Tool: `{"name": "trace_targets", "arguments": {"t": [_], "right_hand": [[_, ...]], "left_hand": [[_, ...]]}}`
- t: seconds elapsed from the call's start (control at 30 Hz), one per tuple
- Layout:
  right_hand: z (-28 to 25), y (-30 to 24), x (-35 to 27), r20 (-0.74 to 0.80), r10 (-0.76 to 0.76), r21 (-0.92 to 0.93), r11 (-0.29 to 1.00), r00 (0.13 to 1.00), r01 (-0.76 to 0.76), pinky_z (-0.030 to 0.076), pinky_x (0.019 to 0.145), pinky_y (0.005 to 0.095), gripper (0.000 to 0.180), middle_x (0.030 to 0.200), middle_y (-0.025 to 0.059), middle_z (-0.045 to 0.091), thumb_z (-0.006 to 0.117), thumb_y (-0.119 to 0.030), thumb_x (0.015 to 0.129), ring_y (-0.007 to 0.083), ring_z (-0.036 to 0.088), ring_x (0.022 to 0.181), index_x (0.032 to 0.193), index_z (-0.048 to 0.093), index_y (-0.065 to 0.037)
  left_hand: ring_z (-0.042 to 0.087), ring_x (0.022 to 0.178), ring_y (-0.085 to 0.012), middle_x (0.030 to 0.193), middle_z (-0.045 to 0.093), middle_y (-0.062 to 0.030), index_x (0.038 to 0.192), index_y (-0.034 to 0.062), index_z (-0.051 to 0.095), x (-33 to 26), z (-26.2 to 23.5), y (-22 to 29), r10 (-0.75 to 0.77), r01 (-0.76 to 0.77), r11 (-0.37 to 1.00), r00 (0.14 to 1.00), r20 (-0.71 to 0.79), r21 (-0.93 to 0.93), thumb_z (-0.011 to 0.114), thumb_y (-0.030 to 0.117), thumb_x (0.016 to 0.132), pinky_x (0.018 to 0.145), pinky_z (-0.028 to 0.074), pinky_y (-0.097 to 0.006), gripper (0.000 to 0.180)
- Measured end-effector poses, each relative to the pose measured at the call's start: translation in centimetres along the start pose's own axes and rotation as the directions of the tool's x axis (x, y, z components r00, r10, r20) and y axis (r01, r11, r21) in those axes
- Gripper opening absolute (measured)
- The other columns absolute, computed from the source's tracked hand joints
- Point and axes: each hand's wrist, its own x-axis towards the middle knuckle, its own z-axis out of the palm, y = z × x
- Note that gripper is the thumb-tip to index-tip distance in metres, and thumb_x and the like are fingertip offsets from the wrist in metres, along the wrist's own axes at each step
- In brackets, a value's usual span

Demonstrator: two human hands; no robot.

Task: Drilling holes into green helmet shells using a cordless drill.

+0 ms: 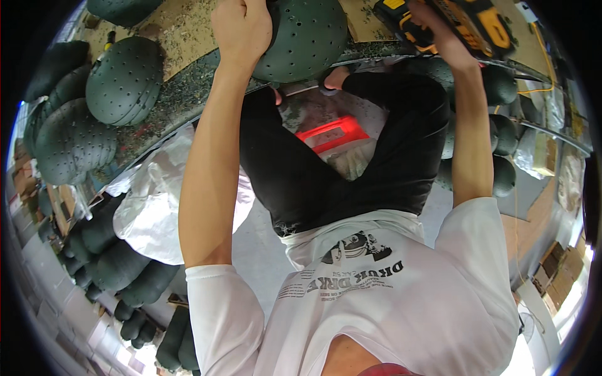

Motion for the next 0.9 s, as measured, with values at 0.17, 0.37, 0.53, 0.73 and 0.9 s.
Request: {"name": "trace_targets", "arguments": {"t": [0.17,0.37,0.53,0.73,0.9], "right_hand": [[2.1,1.9,-0.6,-0.082,0.085,0.075,0.994,0.993,-0.079,0.049,0.06,0.0326,0.007,0.079,0.0047,0.061,0.065,-0.005,0.094,0.0149,0.055,0.067,0.098,0.064,0.001],[0.6,1.5,0.4,-0.052,0.281,0.417,0.878,0.958,-0.235,0.046,0.058,0.0301,0.007,0.075,0.0014,0.058,0.064,-0.009,0.095,0.0124,0.051,0.063,0.097,0.063,-0.002],[1.1,2.8,-0.4,-0.054,0.29,0.211,0.938,0.955,-0.273,0.046,0.059,0.0307,0.018,0.075,0.001,0.058,0.063,-0.018,0.097,0.0114,0.051,0.063,0.088,0.062,-0.003],[0.7,3.6,-0.7,0.003,0.413,0.229,0.886,0.911,-0.402,0.046,0.061,0.0315,0.022,0.074,0.0003,0.058,0.062,-0.02,0.097,0.0112,0.052,0.066,0.084,0.06,-0.003],[0.9,3.2,-0.5,-0.056,0.347,0.209,0.921,0.936,-0.328,0.046,0.06,0.0325,0.022,0.072,0.0004,0.056,0.062,-0.019,0.097,0.0116,0.052,0.065,0.081,0.059,-0.004]], "left_hand": [[0.065,0.104,-0.0353,0.108,0.068,-0.0209,0.096,-0.0037,0.066,-0.4,-0.9,0.9,-0.133,0.133,0.991,0.988,0.073,0.01,0.053,0.02,0.101,0.093,0.048,-0.043,0.027],[0.054,0.129,-0.0355,0.142,0.055,-0.0185,0.121,0.005,0.069,-4.5,-0.5,1.7,0.197,-0.221,0.894,0.975,0.1,0.39,0.056,0.015,0.098,0.109,0.04,-0.041,0.028],[0.049,0.132,-0.0386,0.147,0.048,-0.022,0.123,0.0147,0.072,-6.0,-1.0,2.3,0.18,-0.231,0.835,0.972,0.149,0.499,0.067,0.019,0.094,0.109,0.039,-0.044,0.03],[0.056,0.121,-0.0347,0.136,0.057,-0.0177,0.112,0.0151,0.077,-5.7,-1.1,3.1,0.218,-0.261,0.792,0.965,0.143,0.552,0.073,0.018,0.089,0.103,0.044,-0.042,0.023],[0.06,0.116,-0.0322,0.133,0.061,-0.0147,0.1,0.013,0.079,-6.1,-1.3,3.7,0.155,-0.18,0.851,0.984,0.092,0.494,0.079,0.016,0.084,0.099,0.047,-0.04,0.016]]}}
